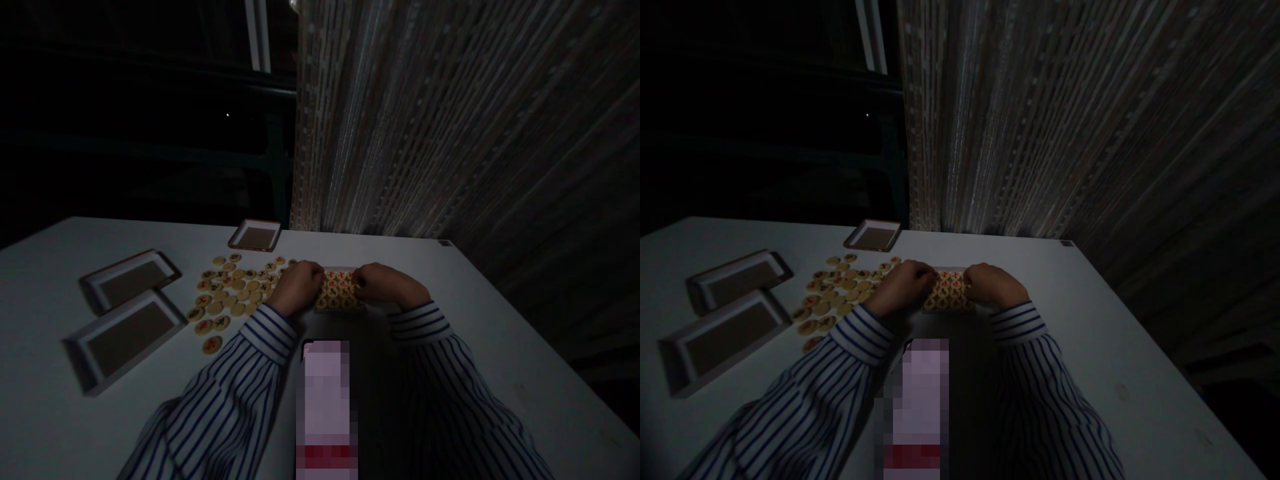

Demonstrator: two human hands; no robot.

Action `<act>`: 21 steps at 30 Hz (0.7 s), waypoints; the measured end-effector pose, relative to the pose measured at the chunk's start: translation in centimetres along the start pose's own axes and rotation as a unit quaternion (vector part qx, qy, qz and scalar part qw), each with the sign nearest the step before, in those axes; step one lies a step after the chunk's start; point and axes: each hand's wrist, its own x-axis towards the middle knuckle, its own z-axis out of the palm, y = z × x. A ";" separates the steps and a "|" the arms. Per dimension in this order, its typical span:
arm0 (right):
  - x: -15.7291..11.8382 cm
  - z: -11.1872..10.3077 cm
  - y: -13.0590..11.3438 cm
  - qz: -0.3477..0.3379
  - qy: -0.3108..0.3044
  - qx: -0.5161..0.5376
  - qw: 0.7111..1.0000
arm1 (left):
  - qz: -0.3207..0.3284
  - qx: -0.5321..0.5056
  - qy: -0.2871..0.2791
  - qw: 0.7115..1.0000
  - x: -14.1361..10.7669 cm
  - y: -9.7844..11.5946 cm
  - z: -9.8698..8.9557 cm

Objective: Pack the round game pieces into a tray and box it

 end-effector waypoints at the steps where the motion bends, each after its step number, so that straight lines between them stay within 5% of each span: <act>1: 0.0 0.0 0.0 -0.003 0.003 -0.002 1.000 | 0.000 -0.002 -0.002 1.000 0.0 0.0 0.0; 21: 0.0 0.0 0.5 -0.009 0.001 0.020 1.000 | -0.009 0.009 -0.002 1.000 0.1 -0.3 0.0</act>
